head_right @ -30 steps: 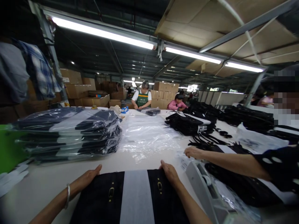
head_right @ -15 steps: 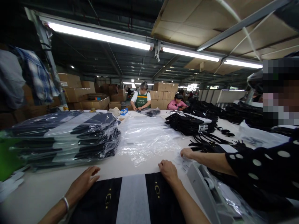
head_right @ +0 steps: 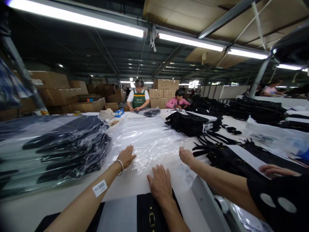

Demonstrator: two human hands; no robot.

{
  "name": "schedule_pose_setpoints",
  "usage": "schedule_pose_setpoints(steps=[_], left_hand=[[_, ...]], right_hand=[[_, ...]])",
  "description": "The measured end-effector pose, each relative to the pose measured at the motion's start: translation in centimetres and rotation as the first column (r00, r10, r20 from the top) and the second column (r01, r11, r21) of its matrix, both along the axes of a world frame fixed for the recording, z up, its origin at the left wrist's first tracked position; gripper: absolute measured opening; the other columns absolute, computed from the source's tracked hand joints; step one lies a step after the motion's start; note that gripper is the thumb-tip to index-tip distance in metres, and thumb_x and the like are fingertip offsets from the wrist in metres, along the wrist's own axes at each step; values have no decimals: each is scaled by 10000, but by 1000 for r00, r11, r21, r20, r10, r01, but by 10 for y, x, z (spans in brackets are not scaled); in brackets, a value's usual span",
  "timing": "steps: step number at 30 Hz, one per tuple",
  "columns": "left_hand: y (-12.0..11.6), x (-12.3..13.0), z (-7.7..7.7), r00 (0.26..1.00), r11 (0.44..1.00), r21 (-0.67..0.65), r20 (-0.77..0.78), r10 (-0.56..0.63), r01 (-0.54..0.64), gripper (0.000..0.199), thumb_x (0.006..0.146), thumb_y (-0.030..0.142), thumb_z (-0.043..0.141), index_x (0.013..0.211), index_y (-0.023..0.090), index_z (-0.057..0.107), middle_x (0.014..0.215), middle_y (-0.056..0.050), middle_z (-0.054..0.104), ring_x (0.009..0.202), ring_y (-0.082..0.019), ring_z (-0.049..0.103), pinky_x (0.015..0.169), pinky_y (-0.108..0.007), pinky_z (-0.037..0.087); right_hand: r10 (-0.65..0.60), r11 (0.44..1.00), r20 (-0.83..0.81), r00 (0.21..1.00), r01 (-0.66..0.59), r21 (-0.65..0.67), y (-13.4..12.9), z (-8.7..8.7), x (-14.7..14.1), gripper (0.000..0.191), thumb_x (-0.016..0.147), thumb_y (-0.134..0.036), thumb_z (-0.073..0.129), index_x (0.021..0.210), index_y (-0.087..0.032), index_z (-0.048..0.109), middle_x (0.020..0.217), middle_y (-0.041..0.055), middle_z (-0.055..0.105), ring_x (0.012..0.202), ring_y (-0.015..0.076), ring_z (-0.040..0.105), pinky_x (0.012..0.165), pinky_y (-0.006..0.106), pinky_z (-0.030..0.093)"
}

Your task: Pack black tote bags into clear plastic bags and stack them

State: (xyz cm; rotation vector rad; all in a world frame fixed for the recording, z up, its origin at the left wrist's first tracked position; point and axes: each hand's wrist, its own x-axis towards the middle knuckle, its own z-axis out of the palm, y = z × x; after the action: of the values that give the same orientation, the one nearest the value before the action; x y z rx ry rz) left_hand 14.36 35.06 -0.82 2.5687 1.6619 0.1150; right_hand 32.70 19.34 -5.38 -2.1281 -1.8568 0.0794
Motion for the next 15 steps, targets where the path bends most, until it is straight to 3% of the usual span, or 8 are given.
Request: schedule_pose_setpoints(steps=[3, 6, 11, 15], left_hand=[[19, 18, -24, 1000, 1000, -21, -12, 9, -10, 456, 969, 297, 499, 1386, 114, 495, 1510, -176, 453, 1402, -272, 418, 1120, -446, 380], [26, 23, -33, 1000, 1000, 6, -9, 19, -19, 326, 968, 348, 538, 1213, 145, 610, 1302, -118, 625, 1194, -244, 593, 1019, -478, 468], [27, 16, -19, 999, 996, 83, 32, 34, -36, 222, 952, 310, 528, 1041, 153, 657, 1077, -131, 691, 1058, -257, 651, 854, -371, 499], [18, 0, -4, 996, 991, 132, 86, -17, 6, 273, 983, 364, 436, 950, 200, 652, 992, -81, 687, 970, -222, 661, 787, -313, 482]], right_hand=[[-2, 1000, -20, 1000, 3, 10, 1, -1, 1, 510, 985, -440, 395, 1398, -184, 549, 1510, 104, 470, 1446, 294, 331, 1198, 514, 170], [-2, 1000, -48, 999, 3, 17, 2, -3, 2, 491, 977, -439, 412, 1373, -196, 571, 1488, 105, 499, 1427, 296, 363, 1193, 514, 180], [11, 1000, -103, 995, -8, 24, 3, -7, 4, 444, 949, -427, 461, 1317, -230, 610, 1461, 97, 529, 1413, 309, 383, 1189, 508, 191], [7, 999, -118, 993, 0, 53, 3, -6, 4, 405, 941, -383, 478, 1277, -220, 635, 1430, 99, 560, 1385, 307, 418, 1183, 508, 202]])
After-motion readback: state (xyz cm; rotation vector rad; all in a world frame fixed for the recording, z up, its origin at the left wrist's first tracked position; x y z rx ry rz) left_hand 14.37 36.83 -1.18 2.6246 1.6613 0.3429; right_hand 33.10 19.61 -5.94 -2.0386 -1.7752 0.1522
